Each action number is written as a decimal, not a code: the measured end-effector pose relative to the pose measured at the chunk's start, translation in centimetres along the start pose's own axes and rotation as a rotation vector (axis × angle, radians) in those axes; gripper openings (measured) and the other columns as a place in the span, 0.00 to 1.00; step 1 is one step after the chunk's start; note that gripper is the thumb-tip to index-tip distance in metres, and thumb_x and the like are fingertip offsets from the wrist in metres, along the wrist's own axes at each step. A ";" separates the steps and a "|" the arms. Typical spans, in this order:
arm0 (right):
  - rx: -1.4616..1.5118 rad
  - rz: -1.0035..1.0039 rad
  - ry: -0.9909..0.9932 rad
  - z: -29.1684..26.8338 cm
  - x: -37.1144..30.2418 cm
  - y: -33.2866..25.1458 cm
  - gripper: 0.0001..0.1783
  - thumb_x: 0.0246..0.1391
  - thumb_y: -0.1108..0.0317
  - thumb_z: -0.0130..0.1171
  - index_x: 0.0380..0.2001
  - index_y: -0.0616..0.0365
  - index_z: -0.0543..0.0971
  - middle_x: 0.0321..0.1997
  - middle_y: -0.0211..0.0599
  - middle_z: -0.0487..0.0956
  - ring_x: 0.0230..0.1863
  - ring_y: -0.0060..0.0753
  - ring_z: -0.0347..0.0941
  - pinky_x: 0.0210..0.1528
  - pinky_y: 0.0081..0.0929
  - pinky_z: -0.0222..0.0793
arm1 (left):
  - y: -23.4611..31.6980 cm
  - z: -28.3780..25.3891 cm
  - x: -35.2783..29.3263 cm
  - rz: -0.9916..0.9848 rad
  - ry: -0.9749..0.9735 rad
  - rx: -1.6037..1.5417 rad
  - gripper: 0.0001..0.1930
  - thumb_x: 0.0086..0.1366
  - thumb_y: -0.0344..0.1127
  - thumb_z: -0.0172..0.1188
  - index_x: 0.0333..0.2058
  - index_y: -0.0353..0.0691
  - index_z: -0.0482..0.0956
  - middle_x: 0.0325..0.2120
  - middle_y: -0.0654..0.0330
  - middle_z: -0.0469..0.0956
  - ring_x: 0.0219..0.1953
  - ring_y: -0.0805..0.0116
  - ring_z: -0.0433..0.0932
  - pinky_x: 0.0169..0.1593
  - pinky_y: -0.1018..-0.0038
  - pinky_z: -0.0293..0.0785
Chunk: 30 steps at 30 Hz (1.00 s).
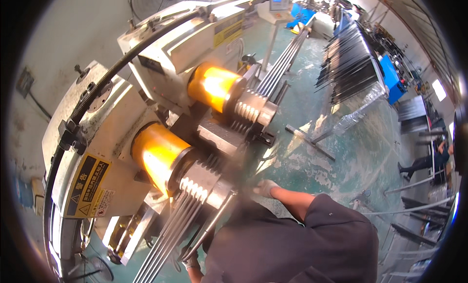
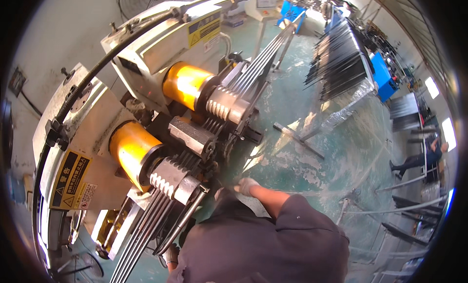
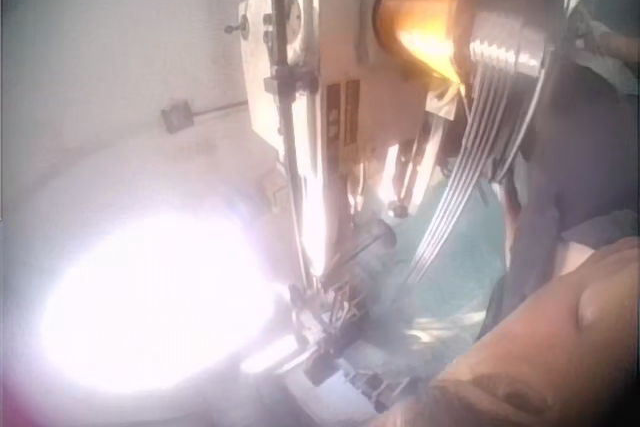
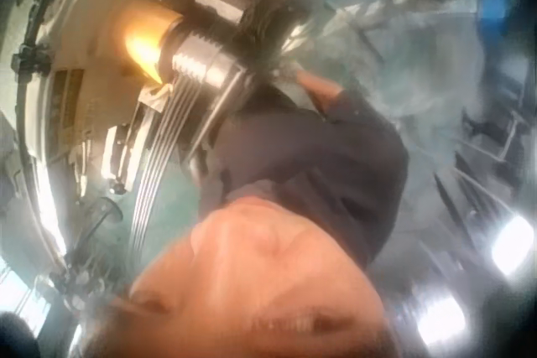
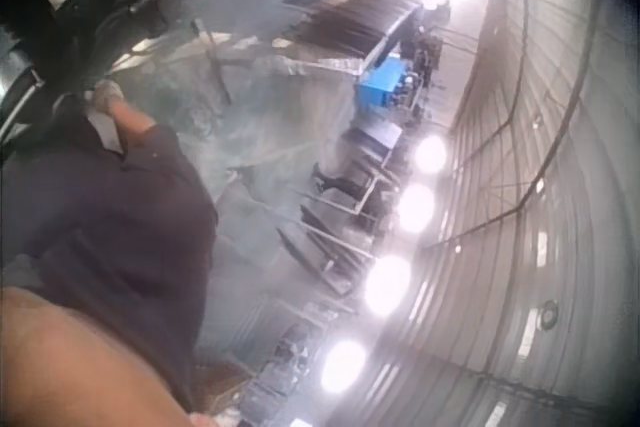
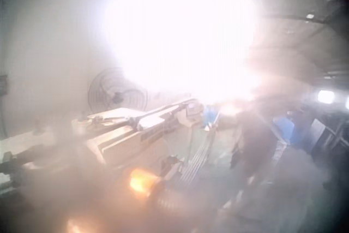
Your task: The person picks up straight metal rods, feeds them into a bending machine, and removes the bent rods. They then measure one bent rod on a wooden table using a tape measure and place the finished pieces onto a rack.
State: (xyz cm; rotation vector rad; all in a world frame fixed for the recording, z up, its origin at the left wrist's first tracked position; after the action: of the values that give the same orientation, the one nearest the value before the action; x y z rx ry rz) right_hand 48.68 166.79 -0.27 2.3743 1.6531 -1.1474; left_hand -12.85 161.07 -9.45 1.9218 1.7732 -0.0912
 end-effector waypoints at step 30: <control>0.201 0.173 -0.095 3.3 -9.6 5.4 0.33 0.58 0.40 0.62 0.51 0.59 0.88 0.54 0.57 0.86 0.57 0.57 0.83 0.61 0.44 0.76 | 3.5 6.8 -10.8 -0.060 0.002 -0.371 0.13 0.69 0.48 0.56 0.29 0.50 0.82 0.33 0.63 0.84 0.41 0.61 0.84 0.48 0.62 0.78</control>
State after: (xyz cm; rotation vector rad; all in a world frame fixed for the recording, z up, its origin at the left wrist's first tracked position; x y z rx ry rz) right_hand 49.74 155.43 0.85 2.4736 1.3317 -1.4287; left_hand -9.10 148.36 -9.98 1.6049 1.7088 0.2051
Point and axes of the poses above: each hand's wrist, its own x-axis towards the middle knuckle, its own z-axis out of the palm, y = z × x, the point moved 10 cm from there along x, towards the middle knuckle
